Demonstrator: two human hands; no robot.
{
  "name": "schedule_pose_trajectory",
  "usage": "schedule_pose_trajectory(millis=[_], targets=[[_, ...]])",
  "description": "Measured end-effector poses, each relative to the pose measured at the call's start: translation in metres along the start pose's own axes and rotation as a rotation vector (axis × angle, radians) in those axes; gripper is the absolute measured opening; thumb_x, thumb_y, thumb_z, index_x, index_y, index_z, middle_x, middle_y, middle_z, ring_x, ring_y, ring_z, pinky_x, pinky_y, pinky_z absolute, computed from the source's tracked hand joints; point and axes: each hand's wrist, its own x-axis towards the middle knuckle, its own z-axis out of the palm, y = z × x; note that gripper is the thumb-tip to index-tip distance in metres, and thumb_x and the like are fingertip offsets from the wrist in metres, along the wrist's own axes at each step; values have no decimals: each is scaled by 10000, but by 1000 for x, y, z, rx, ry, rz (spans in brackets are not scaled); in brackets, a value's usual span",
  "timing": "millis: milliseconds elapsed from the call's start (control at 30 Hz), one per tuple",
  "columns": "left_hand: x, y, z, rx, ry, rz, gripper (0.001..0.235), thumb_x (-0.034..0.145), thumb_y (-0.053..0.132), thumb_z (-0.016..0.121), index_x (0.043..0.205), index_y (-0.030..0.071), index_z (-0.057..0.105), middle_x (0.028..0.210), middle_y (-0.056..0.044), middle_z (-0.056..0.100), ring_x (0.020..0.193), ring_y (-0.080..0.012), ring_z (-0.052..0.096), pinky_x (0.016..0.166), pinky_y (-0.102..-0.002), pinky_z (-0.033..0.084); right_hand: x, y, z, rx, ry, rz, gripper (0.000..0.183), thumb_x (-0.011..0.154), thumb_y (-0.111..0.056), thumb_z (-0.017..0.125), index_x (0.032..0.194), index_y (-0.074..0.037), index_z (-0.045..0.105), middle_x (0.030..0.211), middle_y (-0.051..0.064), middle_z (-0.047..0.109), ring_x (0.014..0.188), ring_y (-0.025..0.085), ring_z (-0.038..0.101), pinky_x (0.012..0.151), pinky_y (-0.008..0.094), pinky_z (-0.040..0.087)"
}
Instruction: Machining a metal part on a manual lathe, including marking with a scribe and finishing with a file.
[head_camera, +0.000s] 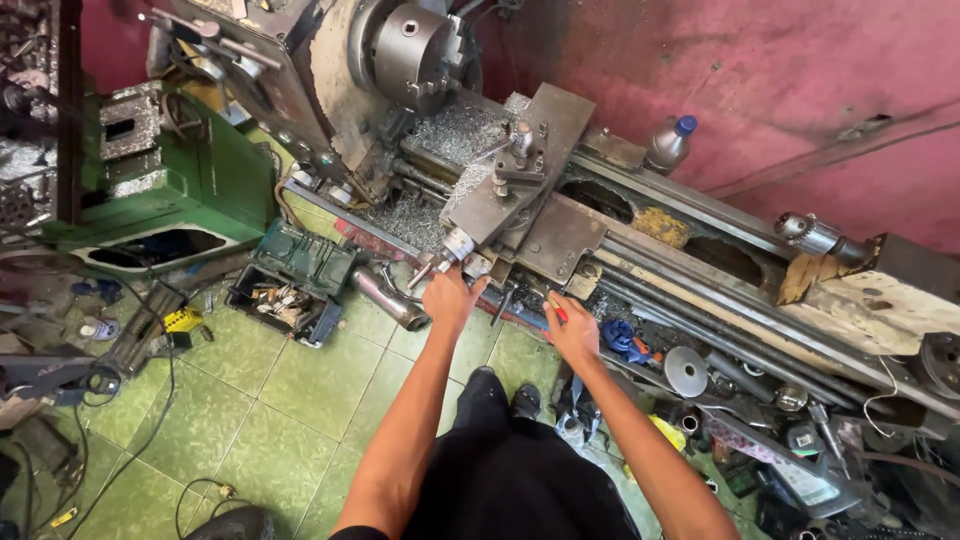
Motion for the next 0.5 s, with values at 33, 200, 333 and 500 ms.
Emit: schedule_pose_trajectory(millis=[33, 200, 333, 500], targets=[[-2, 2, -4, -1, 2, -1, 680, 802, 690, 693, 1254, 181, 679, 1010, -183, 721, 1009, -423, 730, 870, -502, 596, 0, 3, 1, 1, 0, -2, 271, 943, -335, 710, 1197, -257, 769, 1065, -5, 761, 956, 275, 736, 816, 412, 601], [-6, 3, -8, -12, 3, -4, 661, 801, 677, 701, 1221, 166, 689, 1000, -187, 723, 1003, -424, 731, 872, -503, 595, 2, 21, 11, -74, -13, 8, 278, 949, -386, 689, 1205, -304, 758, 1092, -54, 752, 956, 247, 736, 833, 415, 608], [-1, 0, -2, -16, 6, 0, 664, 794, 682, 703, 1233, 186, 682, 985, -179, 728, 1000, -419, 734, 868, -502, 598, 2, 38, 24, -107, -18, 1, 273, 949, -408, 681, 1195, -314, 755, 1100, -68, 746, 959, 238, 736, 839, 408, 610], [0, -1, -1, -37, -20, -10, 663, 797, 674, 702, 1246, 187, 687, 1002, -185, 730, 1006, -418, 732, 869, -502, 598, 0, 51, 36, -123, 20, -19, 282, 928, -386, 703, 1198, -325, 757, 1079, -90, 744, 951, 213, 736, 824, 387, 614]])
